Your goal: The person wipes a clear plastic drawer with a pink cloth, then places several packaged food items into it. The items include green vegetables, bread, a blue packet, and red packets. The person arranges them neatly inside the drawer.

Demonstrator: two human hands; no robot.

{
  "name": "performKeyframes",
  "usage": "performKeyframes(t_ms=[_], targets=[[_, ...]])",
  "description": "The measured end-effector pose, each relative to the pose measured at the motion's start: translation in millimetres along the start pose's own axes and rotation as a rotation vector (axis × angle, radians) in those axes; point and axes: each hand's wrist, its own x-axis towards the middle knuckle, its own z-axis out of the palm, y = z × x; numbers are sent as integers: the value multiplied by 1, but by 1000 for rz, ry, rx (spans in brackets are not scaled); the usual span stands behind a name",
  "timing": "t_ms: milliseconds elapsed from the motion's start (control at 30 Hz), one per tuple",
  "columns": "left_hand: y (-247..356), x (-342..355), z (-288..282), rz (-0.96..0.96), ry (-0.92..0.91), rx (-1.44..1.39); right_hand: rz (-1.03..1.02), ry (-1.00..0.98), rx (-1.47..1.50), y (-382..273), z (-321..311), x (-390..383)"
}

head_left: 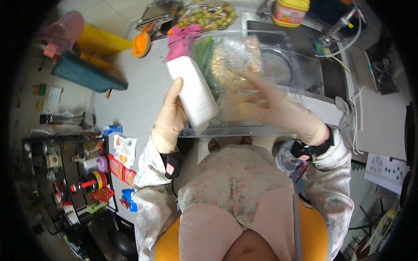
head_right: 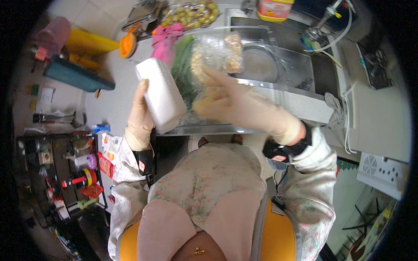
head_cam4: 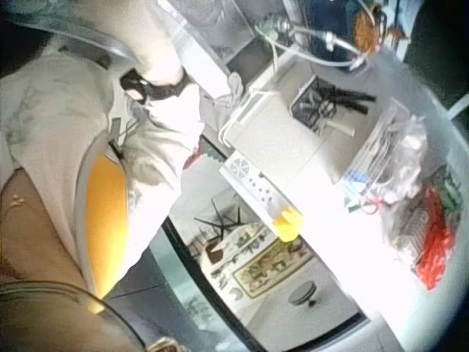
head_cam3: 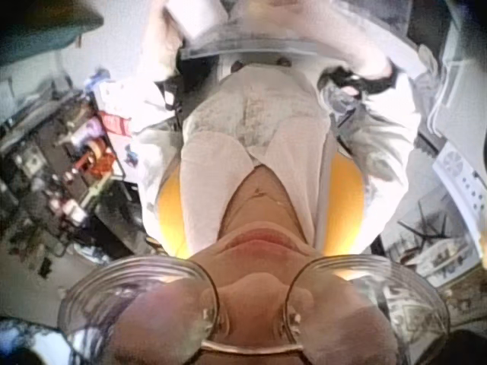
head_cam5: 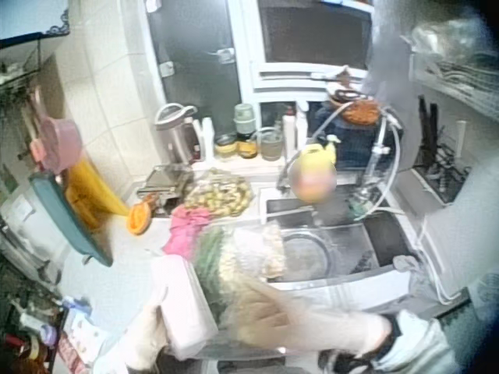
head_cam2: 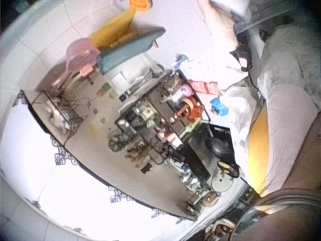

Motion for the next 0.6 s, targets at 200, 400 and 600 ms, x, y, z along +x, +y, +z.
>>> performKeyframes(t_ms=[200,400,600], targets=[[-47,20,56,-15,109,428,35,106,-188,11,17,8],[-50,19,49,57,-65,549,36,270,507,58,-27,10],[-59,-8,10,365,-335,1576,315,500,412,107,-122,53]])
